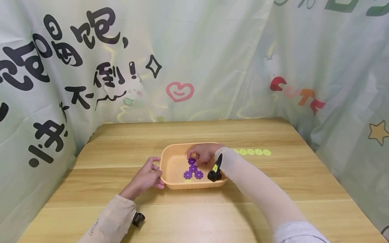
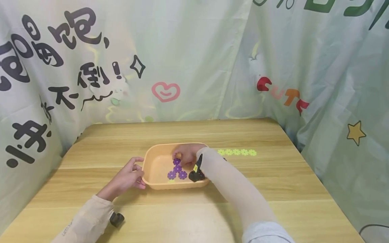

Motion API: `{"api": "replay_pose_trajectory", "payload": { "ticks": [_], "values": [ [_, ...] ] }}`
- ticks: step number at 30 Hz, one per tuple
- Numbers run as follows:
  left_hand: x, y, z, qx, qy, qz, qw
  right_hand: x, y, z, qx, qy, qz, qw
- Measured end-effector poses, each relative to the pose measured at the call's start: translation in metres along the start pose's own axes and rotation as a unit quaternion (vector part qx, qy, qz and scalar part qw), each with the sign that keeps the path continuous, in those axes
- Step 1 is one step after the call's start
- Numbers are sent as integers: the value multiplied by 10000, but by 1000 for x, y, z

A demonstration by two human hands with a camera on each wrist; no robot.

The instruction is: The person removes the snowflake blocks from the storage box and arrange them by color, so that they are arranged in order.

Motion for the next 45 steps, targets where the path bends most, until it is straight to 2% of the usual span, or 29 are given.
{"api": "replay_pose_trajectory", "payload": {
  "ticks": [7,24,32,39,45],
  "values": [
    [0,-1,0,-25,-28,29,10000,-4,2,-6,-48,66,-26,10000],
    [-1,-1,1,15,21,25,10000,0,3,-2,-76,264,-196,9994],
    [-1,0,3,36,36,27,10000,1,2,3,-119,435,-21,9990],
    [-2,-1,2,27,37,16,10000,2,-1,1,-164,471,673,9965],
    [-2,-1,2,47,15,33,10000,4,-2,3,-244,672,918,9932]
  ]
}}
Point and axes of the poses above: each hand's wrist, its own z-axis away from the middle knuckle, its own y-axis out of the palm, x = y × z, the point moved 4 cm from there along -z, towards the middle knuckle, and after that the axes turned 4 degrees about z, right-handed, at the moved point
